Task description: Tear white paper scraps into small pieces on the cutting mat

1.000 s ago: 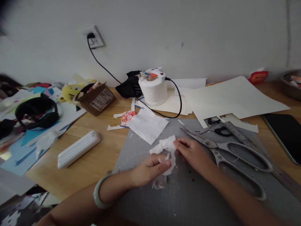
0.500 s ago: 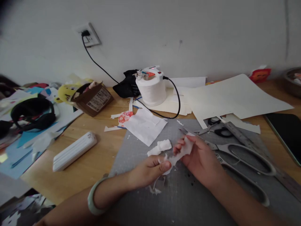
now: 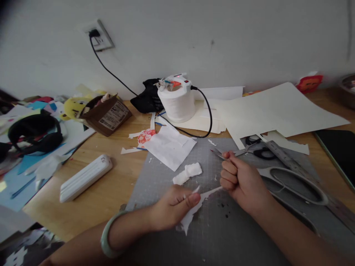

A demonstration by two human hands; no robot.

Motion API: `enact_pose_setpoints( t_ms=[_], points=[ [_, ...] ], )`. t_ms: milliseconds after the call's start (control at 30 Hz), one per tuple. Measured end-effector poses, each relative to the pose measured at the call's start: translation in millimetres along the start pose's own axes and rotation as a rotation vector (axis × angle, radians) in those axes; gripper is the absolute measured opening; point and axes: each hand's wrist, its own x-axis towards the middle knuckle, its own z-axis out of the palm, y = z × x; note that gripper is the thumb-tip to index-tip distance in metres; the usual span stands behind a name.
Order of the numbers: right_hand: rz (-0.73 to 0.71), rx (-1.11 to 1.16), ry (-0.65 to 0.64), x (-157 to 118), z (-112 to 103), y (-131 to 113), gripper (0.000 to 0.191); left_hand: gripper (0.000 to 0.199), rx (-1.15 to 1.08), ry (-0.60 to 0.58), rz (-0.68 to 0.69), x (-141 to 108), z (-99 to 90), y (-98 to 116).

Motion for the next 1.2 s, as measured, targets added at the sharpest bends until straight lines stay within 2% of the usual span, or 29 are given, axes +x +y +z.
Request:
enact_pose_setpoints(
  t_ms=[100, 200, 467, 567, 633, 700, 767, 833, 900, 967, 1033, 1200],
  points=[
    [-0.057, -0.128, 0.007, 1, 0, -2, 0.024, 0.047, 0.04, 0.011, 0.075, -1, 0.6, 1],
    [-0.112, -0.221, 0.011, 0, -1, -4, 0.02, 0.048, 0.043, 0.008, 0.091, -2, 0.9, 1],
    [-0.139, -0.202, 0.02, -6, -1, -8, 0.019, 0.05, 0.014, -0.02, 0.111, -4, 1.0, 4],
    [-0.151, -0.21, -0.034, -3, -1, -9, 0.022, 0.051, -0.061, 0.021, 0.07, -2, 1.7, 0],
    [-0.241, -0.243, -0.061, -2, -1, -12, 0.024, 0.052, -0.149, 0.095, 0.027, 1, 1.7, -4],
    [-0.452, -0.386, -0.032, -2, -3, -15, 0.027, 0.053, -0.238, 0.157, -0.013, 5, 0.5, -7],
    [-0.694, -0.682, -0.004, -2, -7, -16, 0.026, 0.054, -0.33, 0.174, -0.038, 8, -1.7, -9],
    [-0.838, -1.031, -0.072, -4, -11, -12, 0.018, 0.054, -0.42, 0.16, -0.045, 9, -4.2, -8],
    [-0.902, -1.288, -0.199, -5, -14, -3, 0.016, 0.053, -0.503, 0.153, -0.051, 9, -6.3, -6],
    [-0.89, -1.429, -0.309, -5, -16, 8, 0.021, 0.051, -0.553, 0.157, -0.053, 8, -7.6, -3],
    [-0.802, -1.515, -0.371, -4, -16, 18, 0.026, 0.048, -0.578, 0.151, -0.061, 7, -8.3, -1],
    [-0.69, -1.575, -0.34, -1, -13, 23, 0.011, 0.039, -0.613, 0.14, -0.044, 9, -9.1, 0]
  ],
)
